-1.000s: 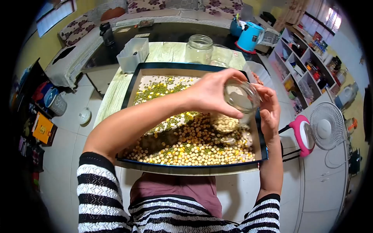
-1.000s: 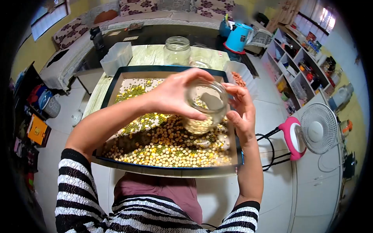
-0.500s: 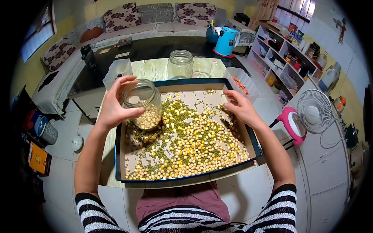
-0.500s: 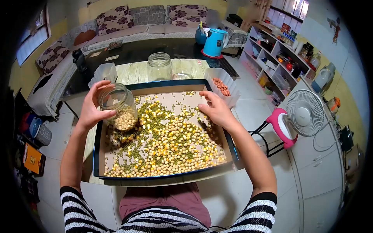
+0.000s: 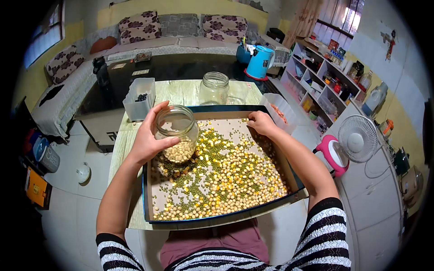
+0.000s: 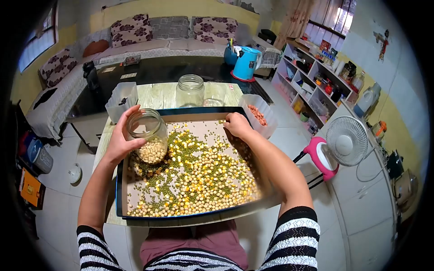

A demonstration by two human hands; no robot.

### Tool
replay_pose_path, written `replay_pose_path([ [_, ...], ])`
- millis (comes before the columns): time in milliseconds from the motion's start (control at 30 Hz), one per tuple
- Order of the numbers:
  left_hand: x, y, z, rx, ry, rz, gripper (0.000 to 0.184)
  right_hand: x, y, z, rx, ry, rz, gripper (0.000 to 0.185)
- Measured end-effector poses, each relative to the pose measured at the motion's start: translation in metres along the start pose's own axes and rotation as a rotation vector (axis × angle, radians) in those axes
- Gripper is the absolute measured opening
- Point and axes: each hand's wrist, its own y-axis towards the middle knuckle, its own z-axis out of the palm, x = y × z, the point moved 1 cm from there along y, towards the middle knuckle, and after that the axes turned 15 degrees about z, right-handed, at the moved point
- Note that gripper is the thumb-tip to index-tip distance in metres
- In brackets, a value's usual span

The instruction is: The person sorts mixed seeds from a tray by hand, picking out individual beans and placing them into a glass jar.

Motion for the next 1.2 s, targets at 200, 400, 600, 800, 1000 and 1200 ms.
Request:
replay_pose_path([
  [200,0.002,-0.003,-0.003,-0.006,-0.051,0.019,0.090,0.006,0.006,0.004,-0.104,0.003,0.014,0.019],
  [400,0.002,-0.004,-0.002,-0.010,-0.060,0.020,0.091,0.016,0.001,-0.001,-0.035,-0.037,-0.105,0.015],
  [600,-0.003,0.013,-0.008,0.153,0.060,-0.010,0.090,0.023,-0.002,-0.011,0.055,0.010,-0.072,0.013],
  [800,0.006,0.022,-0.001,0.283,0.113,-0.041,0.097,0.019,-0.004,-0.019,0.146,0.190,0.024,0.009],
  [1000,0.009,0.018,0.003,0.195,-0.029,-0.062,0.098,0.048,-0.017,-0.052,0.391,0.893,-0.025,0.007],
  [1200,0.007,0.019,0.003,0.195,-0.049,-0.079,0.099,0.149,-0.044,-0.097,0.291,0.687,-0.410,0.010],
])
